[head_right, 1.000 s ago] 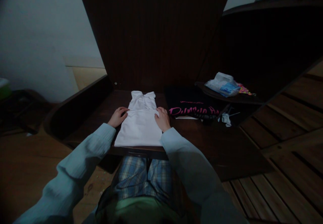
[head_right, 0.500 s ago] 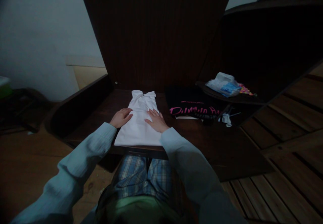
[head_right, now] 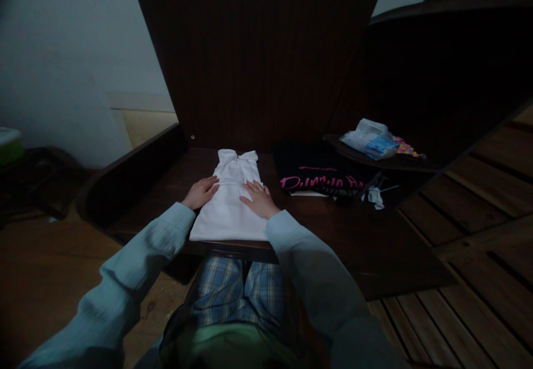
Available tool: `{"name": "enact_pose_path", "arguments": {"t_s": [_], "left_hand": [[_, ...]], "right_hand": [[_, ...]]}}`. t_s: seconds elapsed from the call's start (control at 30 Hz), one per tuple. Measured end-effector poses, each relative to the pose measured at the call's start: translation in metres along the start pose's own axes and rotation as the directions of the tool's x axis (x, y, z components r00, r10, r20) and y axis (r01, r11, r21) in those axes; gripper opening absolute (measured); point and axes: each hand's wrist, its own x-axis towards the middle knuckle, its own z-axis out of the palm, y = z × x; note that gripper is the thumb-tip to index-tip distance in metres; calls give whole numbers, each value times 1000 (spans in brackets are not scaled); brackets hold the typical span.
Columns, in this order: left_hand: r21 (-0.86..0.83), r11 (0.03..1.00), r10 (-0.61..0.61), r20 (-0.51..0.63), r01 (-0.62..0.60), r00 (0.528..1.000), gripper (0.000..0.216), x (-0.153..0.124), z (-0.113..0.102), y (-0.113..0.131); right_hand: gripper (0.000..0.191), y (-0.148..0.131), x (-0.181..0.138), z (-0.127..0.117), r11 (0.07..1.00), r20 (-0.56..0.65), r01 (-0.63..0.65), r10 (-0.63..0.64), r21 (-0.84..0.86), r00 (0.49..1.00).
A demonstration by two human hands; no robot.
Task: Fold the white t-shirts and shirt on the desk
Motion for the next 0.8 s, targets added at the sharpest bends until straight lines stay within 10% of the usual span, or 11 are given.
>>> {"name": "enact_pose_path", "arguments": {"t_s": [0.33,0.7,0.8], "left_hand": [[225,973,-26,-60,39,998,35,-2,-10,13],[-72,980,176,-121,-186,977,32,-48,-22,19],[-109,990,71,-147,-88,987,32,-76,-31,31]], "right_hand": [[50,5,1,6,998,-80,47,-43,49,996],[40,23,-32,5,940,-344,177,-70,293,936],[35,21,-61,1,940,-391,127,7,316,921]]}}
